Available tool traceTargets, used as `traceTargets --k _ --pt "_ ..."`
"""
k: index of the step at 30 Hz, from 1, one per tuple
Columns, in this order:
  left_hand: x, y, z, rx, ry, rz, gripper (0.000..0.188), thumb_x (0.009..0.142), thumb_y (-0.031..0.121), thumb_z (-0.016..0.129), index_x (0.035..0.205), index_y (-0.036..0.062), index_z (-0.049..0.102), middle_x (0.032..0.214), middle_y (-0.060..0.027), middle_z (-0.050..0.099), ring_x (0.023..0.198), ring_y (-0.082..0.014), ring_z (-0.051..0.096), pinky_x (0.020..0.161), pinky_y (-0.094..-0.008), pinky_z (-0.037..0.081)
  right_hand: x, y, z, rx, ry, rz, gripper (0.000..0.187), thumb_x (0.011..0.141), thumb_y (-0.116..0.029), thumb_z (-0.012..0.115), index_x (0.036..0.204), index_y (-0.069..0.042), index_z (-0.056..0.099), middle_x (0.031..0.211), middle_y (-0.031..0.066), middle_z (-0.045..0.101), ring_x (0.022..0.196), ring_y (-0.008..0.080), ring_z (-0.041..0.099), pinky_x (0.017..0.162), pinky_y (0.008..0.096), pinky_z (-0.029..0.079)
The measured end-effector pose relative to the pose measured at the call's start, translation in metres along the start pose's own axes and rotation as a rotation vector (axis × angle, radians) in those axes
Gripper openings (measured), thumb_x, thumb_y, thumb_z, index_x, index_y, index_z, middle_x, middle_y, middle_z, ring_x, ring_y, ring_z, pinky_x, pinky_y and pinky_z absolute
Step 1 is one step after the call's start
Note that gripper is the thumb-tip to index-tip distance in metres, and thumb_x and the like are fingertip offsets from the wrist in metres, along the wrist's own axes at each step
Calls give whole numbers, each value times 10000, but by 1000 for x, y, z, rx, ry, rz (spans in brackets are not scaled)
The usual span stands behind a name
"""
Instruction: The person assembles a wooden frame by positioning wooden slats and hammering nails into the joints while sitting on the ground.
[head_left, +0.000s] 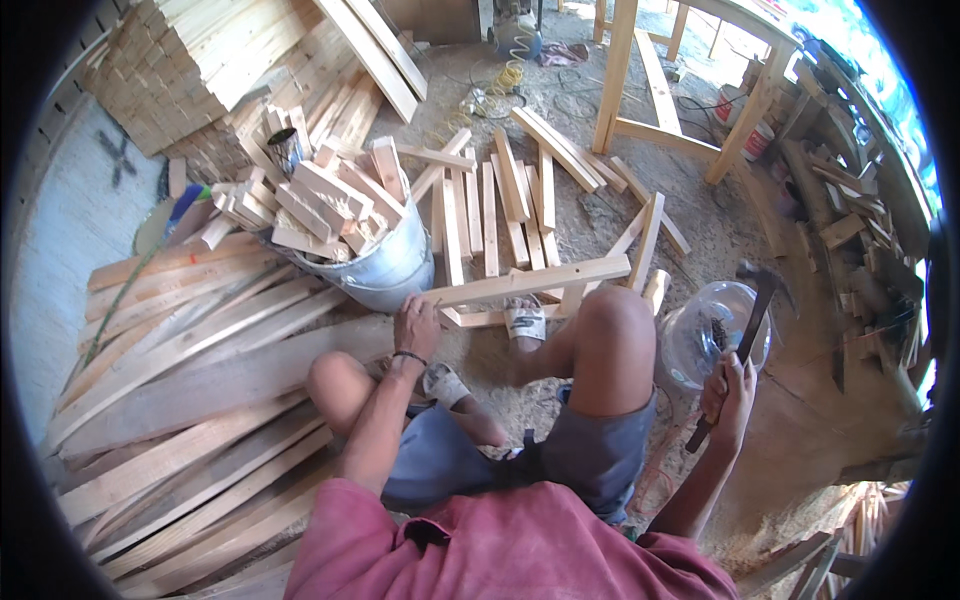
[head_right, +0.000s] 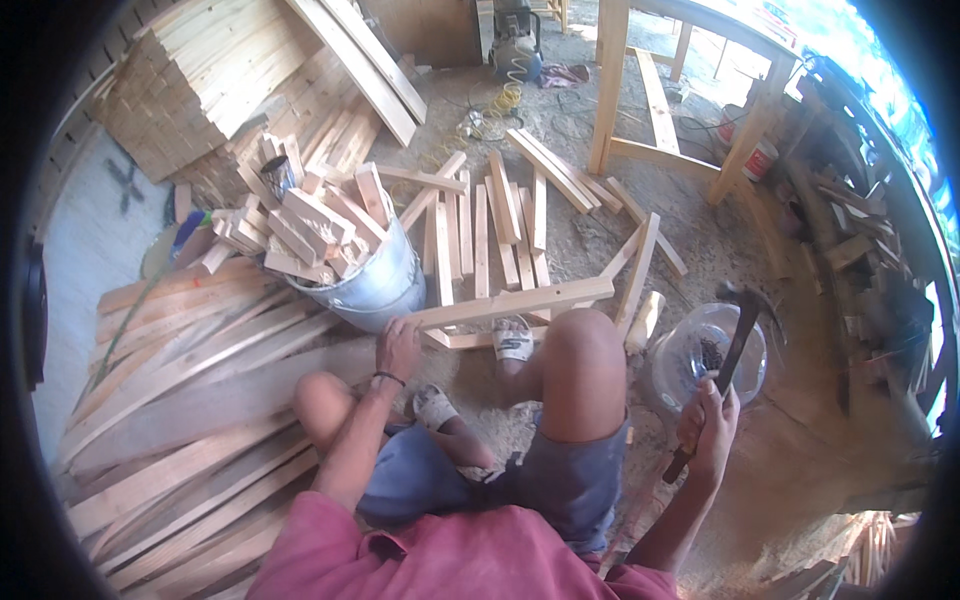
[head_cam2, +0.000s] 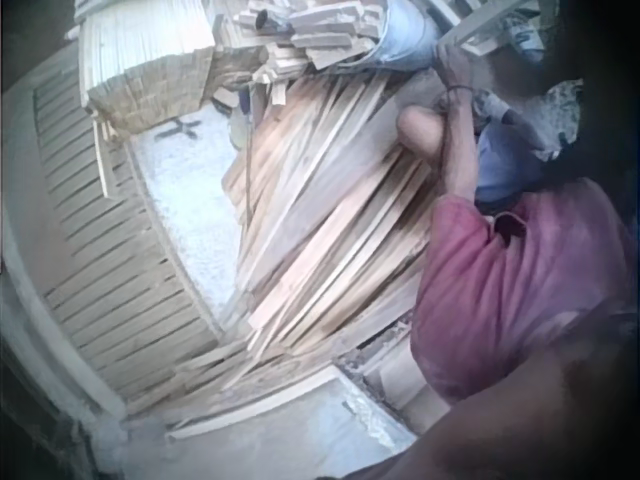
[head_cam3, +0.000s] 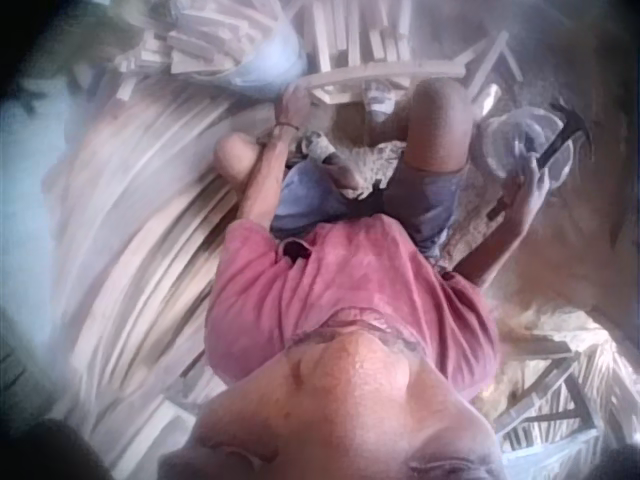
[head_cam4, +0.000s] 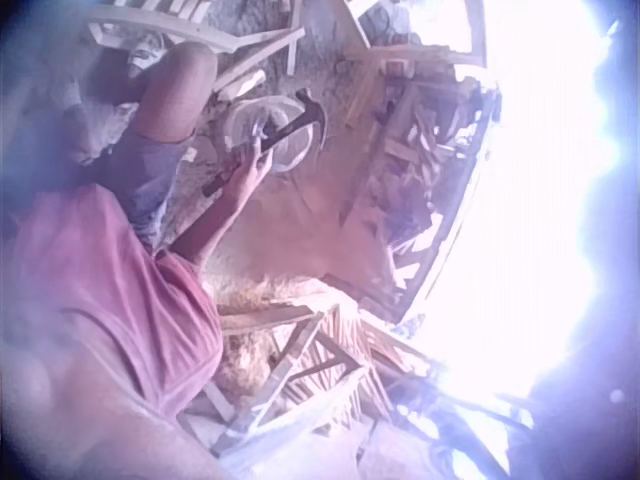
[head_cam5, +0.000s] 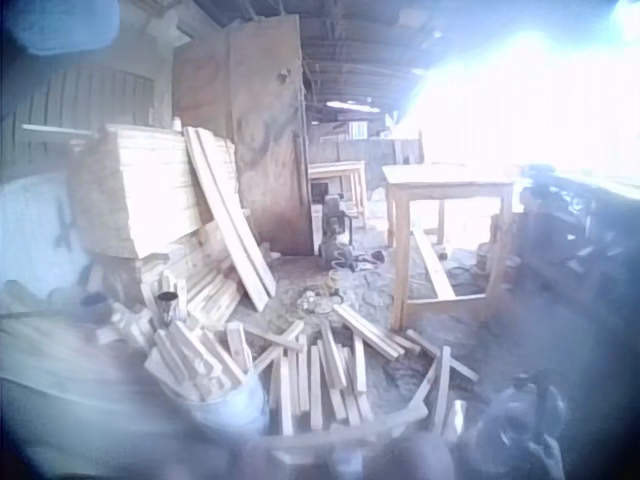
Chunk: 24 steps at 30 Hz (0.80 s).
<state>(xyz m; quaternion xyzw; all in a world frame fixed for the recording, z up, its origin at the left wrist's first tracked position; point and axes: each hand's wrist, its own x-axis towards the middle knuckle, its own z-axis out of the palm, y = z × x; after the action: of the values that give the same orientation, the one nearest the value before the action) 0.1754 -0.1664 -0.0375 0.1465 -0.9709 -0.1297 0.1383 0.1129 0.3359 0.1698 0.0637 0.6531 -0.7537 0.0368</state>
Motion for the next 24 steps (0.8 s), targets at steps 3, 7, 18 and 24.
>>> traceTargets --k 3,7,18,24 --pt "-11 6 4 43 -17 -25 230 895 143 568 1045 -3 662 1289 -202 584 1288 -392 474 1036 -486 422 -15 30 -36 -213 205 151 204 1002 -319 564 928 -138 510 561 -63 359 384 40 327 326 232 261" --pt "-23 3 0 102 80 23 249 852 114 581 1046 -20 661 1296 -201 577 1273 -378 488 1030 -490 425 -59 107 -63 -398 386 388 349 928 -402 638 991 -64 584 705 -17 447 523 91 455 442 258 368" --pt "5 -3 -48 -259 -239 -412 222 958 218 533 1077 72 650 1058 -202 678 974 -416 633 858 -509 498 -45 56 6 -81 543 256 353 940 -429 615 1054 -96 586 595 -48 445 418 60 400 366 222 319" --pt "5 -30 -26 -275 -205 -409 238 950 276 559 1003 78 681 964 -191 691 961 -411 632 846 -521 486 -35 1 69 234 376 -97 201 997 -294 566 1012 -93 570 580 -52 352 414 14 316 353 189 284"
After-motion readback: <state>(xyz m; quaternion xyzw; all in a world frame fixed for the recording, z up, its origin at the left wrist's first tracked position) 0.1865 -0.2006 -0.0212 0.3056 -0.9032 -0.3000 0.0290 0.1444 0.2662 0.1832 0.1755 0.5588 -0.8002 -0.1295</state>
